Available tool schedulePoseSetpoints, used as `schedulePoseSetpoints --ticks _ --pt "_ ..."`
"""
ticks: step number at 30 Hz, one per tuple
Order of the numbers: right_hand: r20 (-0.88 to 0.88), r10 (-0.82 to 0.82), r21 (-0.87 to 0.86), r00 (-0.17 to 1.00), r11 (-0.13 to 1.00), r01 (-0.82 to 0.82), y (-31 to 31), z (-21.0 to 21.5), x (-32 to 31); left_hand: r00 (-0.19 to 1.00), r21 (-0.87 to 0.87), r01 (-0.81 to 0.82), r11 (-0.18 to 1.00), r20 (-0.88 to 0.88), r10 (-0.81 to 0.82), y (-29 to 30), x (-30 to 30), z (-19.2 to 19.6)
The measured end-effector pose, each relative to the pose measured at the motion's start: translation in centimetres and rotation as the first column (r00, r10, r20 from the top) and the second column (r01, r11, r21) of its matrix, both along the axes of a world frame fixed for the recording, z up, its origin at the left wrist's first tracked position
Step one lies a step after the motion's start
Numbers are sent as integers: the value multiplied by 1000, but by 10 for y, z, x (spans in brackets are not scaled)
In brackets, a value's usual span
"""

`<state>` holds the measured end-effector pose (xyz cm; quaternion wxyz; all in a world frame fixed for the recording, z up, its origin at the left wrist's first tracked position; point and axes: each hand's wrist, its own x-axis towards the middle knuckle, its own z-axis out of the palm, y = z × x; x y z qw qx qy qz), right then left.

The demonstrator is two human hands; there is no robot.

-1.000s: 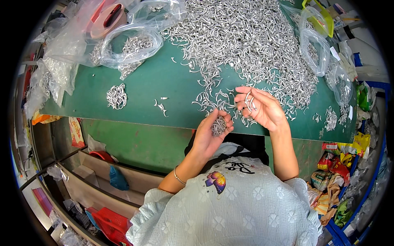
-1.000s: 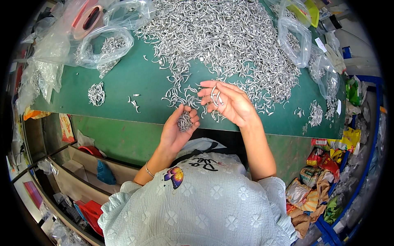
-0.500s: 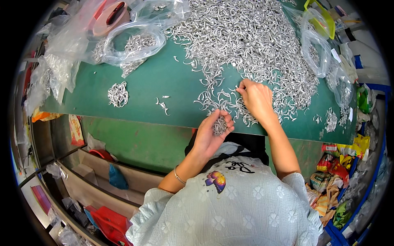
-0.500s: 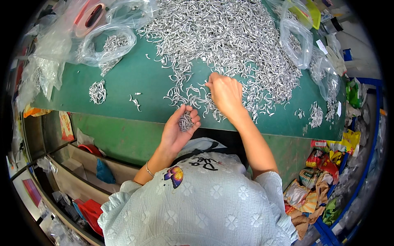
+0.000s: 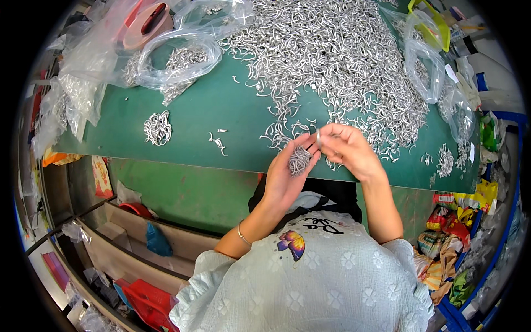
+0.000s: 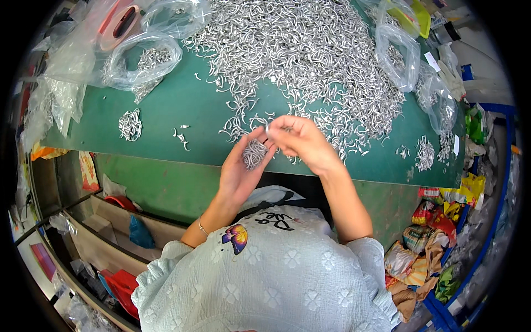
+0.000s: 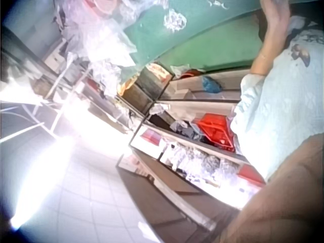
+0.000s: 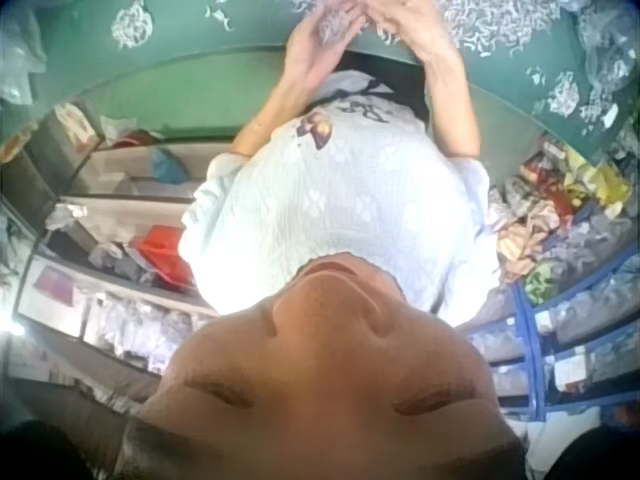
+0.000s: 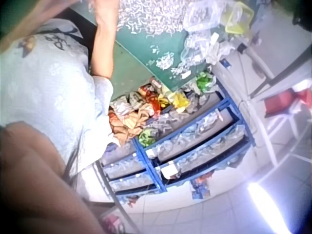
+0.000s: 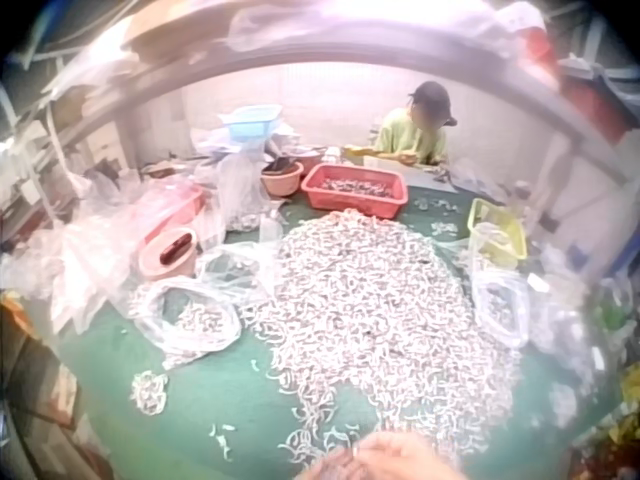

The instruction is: The person sorts small curved metal components by hand, picking them up from a large pile on a green table and placing them into a small pile.

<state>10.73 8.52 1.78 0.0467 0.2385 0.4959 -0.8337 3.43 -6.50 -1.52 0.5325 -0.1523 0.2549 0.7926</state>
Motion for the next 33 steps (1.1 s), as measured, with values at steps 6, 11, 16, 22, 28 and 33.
schedulePoseSetpoints --ticks 6,11,16,22,28,33 --pt "-144 -71 -2 987 997 72 -9 16 -1 1000 -2 -12 1000 23 13 8 0 6" --pt "-112 -307 -465 945 857 224 -3 19 5 998 49 -5 999 61 2 3 0 -4" --pt "-66 -413 -640 908 716 279 -6 16 4 998 84 55 995 -7 -55 -2 0 2" --pt "-53 -425 -620 904 723 304 -19 12 2 776 -289 29 957 -596 -204 5 11 26" --pt "-96 -402 -451 911 833 320 -34 14 0 676 -366 -52 929 -697 -237 11 14 23" --pt "-101 -427 -315 899 870 378 -41 13 -1 541 -366 -112 924 -802 -252 17 15 16"
